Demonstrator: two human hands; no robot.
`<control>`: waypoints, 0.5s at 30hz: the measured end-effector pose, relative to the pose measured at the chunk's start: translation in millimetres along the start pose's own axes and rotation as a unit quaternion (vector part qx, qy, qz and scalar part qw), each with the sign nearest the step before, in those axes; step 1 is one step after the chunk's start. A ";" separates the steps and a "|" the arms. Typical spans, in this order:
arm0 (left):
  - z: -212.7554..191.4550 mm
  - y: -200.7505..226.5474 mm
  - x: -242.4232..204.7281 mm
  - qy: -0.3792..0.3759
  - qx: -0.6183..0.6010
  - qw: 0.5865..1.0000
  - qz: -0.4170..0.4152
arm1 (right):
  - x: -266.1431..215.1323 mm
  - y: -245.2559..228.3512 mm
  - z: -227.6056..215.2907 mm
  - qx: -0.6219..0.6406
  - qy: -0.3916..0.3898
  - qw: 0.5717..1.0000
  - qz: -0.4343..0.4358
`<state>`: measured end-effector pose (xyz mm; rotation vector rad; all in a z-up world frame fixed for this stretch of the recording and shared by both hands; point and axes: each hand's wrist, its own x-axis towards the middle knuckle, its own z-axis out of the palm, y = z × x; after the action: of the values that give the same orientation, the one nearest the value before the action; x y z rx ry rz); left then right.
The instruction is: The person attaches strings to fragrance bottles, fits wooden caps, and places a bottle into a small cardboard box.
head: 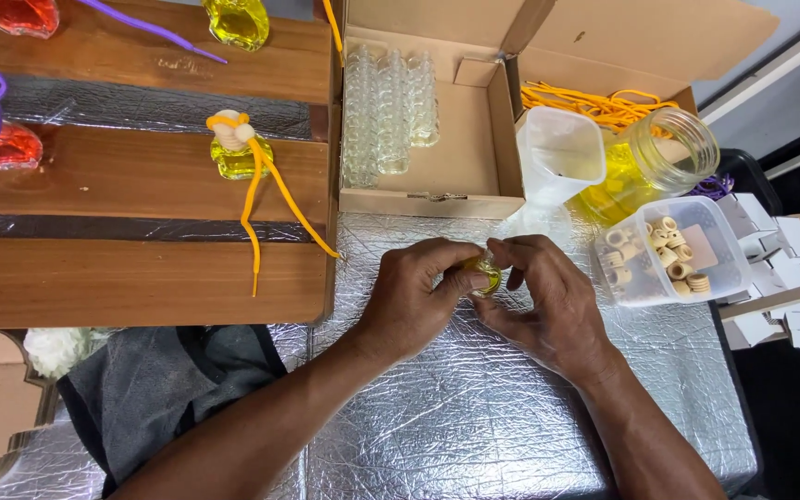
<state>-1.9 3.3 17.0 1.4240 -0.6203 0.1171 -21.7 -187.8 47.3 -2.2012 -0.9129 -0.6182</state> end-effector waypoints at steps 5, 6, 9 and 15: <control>1.5 -4.4 -4.9 -0.016 0.027 0.999 -0.002 | -4.0 2.6 2.3 -0.005 0.002 1.000 0.008; 1.9 -3.6 -4.8 -0.021 0.034 0.999 -0.005 | -4.5 3.6 1.5 -0.001 -0.008 1.000 0.006; 2.8 0.9 -0.7 -0.010 0.042 0.999 -0.012 | 0.8 2.7 -1.4 -0.003 -0.017 1.000 -0.004; 5.2 -6.2 -8.1 -0.009 0.059 0.998 -0.003 | -0.7 12.6 -7.5 0.017 0.044 0.999 0.014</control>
<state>-7.8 -0.4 7.9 1.5427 -0.6333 0.1380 -13.9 -200.3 46.8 -2.1344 -0.8399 -0.6758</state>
